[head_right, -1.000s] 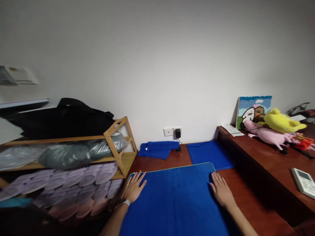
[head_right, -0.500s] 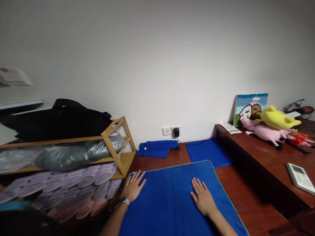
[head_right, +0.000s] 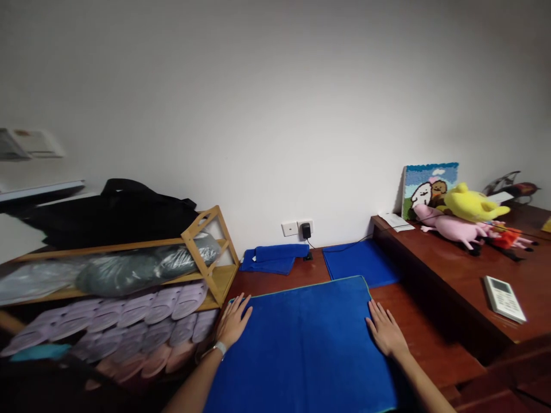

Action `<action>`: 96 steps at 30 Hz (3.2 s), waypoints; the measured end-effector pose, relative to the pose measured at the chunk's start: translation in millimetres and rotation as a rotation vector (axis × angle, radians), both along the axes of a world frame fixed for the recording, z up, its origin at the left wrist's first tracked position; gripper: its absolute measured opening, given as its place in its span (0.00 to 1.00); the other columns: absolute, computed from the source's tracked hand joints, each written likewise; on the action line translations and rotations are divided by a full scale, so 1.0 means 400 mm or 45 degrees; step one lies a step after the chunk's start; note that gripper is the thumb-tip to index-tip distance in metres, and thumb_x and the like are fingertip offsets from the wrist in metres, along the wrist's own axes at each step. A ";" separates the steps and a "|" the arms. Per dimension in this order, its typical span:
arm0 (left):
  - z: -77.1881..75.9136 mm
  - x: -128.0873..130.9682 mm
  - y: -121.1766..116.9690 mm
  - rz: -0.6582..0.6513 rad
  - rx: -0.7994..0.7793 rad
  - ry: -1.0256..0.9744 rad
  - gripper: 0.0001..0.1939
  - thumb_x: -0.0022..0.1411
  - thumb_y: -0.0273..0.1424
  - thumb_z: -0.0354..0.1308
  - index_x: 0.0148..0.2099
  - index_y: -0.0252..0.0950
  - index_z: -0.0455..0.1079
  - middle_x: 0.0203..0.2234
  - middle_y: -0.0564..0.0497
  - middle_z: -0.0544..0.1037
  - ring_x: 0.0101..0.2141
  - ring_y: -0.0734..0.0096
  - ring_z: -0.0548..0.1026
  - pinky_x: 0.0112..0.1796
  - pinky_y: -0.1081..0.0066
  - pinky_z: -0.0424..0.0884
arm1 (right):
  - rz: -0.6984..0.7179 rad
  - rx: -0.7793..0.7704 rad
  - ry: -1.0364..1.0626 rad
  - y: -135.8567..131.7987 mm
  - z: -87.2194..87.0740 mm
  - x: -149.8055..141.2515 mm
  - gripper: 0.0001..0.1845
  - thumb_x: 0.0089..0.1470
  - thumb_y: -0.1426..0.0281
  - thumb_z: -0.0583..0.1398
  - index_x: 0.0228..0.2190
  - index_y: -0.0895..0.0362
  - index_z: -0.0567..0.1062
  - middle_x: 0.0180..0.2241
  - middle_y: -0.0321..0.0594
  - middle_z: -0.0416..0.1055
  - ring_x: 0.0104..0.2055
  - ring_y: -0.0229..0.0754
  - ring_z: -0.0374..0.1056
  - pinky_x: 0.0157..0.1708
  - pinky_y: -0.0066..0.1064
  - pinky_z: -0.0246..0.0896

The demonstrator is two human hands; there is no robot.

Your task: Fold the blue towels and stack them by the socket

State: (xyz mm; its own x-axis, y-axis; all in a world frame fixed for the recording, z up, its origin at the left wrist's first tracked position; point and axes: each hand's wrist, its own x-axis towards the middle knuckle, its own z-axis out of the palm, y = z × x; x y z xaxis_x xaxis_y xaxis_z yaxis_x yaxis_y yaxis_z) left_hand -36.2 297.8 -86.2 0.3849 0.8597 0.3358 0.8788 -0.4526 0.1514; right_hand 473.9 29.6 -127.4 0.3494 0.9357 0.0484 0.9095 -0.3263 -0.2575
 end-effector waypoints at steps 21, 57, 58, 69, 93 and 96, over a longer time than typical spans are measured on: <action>-0.016 -0.040 -0.277 -0.076 -0.197 0.165 0.30 0.76 0.50 0.43 0.75 0.52 0.54 0.74 0.51 0.57 0.73 0.56 0.54 0.70 0.47 0.50 | 0.391 0.243 0.044 0.067 0.051 -0.441 0.38 0.70 0.49 0.41 0.73 0.52 0.54 0.74 0.43 0.50 0.76 0.51 0.45 0.73 0.54 0.43; -0.031 -0.039 -0.267 -0.083 -0.174 0.133 0.30 0.76 0.48 0.45 0.75 0.51 0.55 0.74 0.49 0.58 0.73 0.54 0.55 0.70 0.46 0.50 | 0.469 0.254 0.085 -0.092 0.001 -0.577 0.36 0.71 0.49 0.46 0.72 0.50 0.53 0.73 0.38 0.50 0.75 0.49 0.49 0.73 0.49 0.48; -0.031 -0.039 -0.267 -0.081 -0.175 0.131 0.30 0.76 0.48 0.45 0.75 0.51 0.55 0.74 0.49 0.58 0.73 0.55 0.55 0.70 0.46 0.50 | 0.447 0.244 0.077 -0.099 -0.007 -0.558 0.36 0.70 0.48 0.46 0.72 0.50 0.54 0.73 0.38 0.50 0.75 0.50 0.49 0.73 0.49 0.48; -0.021 -0.029 -0.278 -0.068 -0.172 0.109 0.29 0.75 0.46 0.47 0.74 0.51 0.57 0.74 0.49 0.59 0.72 0.56 0.55 0.70 0.47 0.50 | 0.039 0.081 -0.174 -0.225 -0.099 -0.083 0.41 0.66 0.48 0.41 0.65 0.56 0.70 0.71 0.46 0.58 0.74 0.58 0.50 0.71 0.58 0.48; 0.022 -0.153 -0.401 -0.158 -0.078 0.111 0.25 0.76 0.46 0.47 0.69 0.49 0.68 0.68 0.51 0.71 0.67 0.54 0.67 0.66 0.51 0.63 | -0.036 0.172 -0.170 -0.235 -0.104 -0.054 0.44 0.61 0.44 0.39 0.65 0.53 0.71 0.69 0.48 0.63 0.73 0.60 0.55 0.68 0.58 0.52; 0.000 -0.209 -0.425 -0.185 -0.108 0.149 0.28 0.76 0.49 0.45 0.74 0.54 0.58 0.72 0.54 0.62 0.71 0.55 0.60 0.68 0.48 0.59 | -0.016 0.214 -0.196 -0.241 -0.089 -0.061 0.44 0.61 0.44 0.40 0.65 0.53 0.69 0.70 0.49 0.62 0.73 0.62 0.54 0.67 0.59 0.53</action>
